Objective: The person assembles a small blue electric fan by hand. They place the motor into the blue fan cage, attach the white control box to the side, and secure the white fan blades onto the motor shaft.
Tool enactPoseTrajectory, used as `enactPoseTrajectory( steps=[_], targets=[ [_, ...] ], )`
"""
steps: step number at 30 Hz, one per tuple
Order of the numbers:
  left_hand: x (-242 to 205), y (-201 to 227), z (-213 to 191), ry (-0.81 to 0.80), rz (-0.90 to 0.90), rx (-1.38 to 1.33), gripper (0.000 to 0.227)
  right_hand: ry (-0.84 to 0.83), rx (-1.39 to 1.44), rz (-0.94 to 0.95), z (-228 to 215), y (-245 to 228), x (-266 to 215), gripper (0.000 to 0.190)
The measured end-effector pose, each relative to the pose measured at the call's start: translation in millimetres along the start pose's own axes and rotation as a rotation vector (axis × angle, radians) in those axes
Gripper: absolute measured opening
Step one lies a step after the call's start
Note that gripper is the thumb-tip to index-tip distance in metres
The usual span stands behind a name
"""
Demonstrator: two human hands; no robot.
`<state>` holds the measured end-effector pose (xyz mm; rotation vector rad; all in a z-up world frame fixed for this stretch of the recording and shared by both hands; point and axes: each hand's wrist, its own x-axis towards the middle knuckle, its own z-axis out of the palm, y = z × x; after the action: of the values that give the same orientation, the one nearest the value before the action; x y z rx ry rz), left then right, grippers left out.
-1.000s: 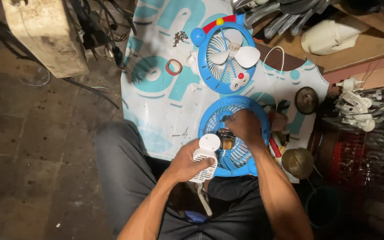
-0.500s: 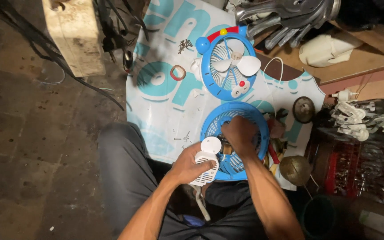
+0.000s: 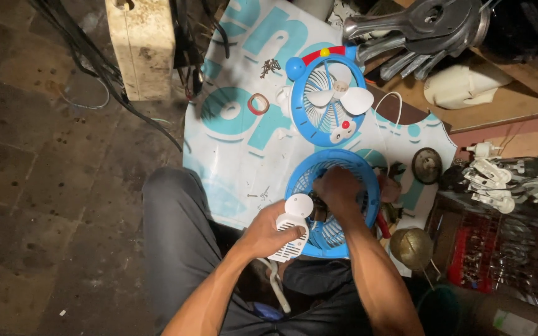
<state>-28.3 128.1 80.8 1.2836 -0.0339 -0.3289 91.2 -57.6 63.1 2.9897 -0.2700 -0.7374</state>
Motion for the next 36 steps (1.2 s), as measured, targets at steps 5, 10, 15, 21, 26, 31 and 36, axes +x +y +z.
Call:
enactPoseTrajectory(
  steps=[5, 10, 15, 21, 26, 31, 36],
  targets=[
    [1.7, -2.6, -1.7, -0.013, -0.005, -0.002, 0.034, 0.001, -0.010, -0.028, 8.5, 5.6, 8.3, 0.034],
    [1.4, 1.7, -1.4, 0.002, -0.004, -0.004, 0.034, -0.027, 0.074, -0.034, 6.5, 8.5, 12.2, 0.037],
    [1.2, -0.1, -0.3, 0.001, -0.017, -0.004, 0.035, -0.026, 0.156, -0.046, 13.6, 22.3, 17.8, 0.040],
    [2.6, 0.3, -0.8, 0.006, -0.016, 0.015, 0.035, 0.017, 0.148, -0.048, -0.3, 14.4, 5.0, 0.037],
    [2.3, 4.6, 0.4, -0.002, -0.046, 0.006, 0.036, 0.030, 0.052, -0.017, 3.7, 10.2, 10.8, 0.038],
    [0.2, 9.0, 0.5, 0.014, -0.065, 0.015, 0.035, 0.049, 0.090, 0.015, 0.8, 6.3, 8.0, 0.037],
    [-0.2, 11.6, 0.7, 0.030, -0.073, 0.031, 0.038, 0.027, 0.111, 0.025, 5.3, 6.3, 9.7, 0.031]
  ],
)
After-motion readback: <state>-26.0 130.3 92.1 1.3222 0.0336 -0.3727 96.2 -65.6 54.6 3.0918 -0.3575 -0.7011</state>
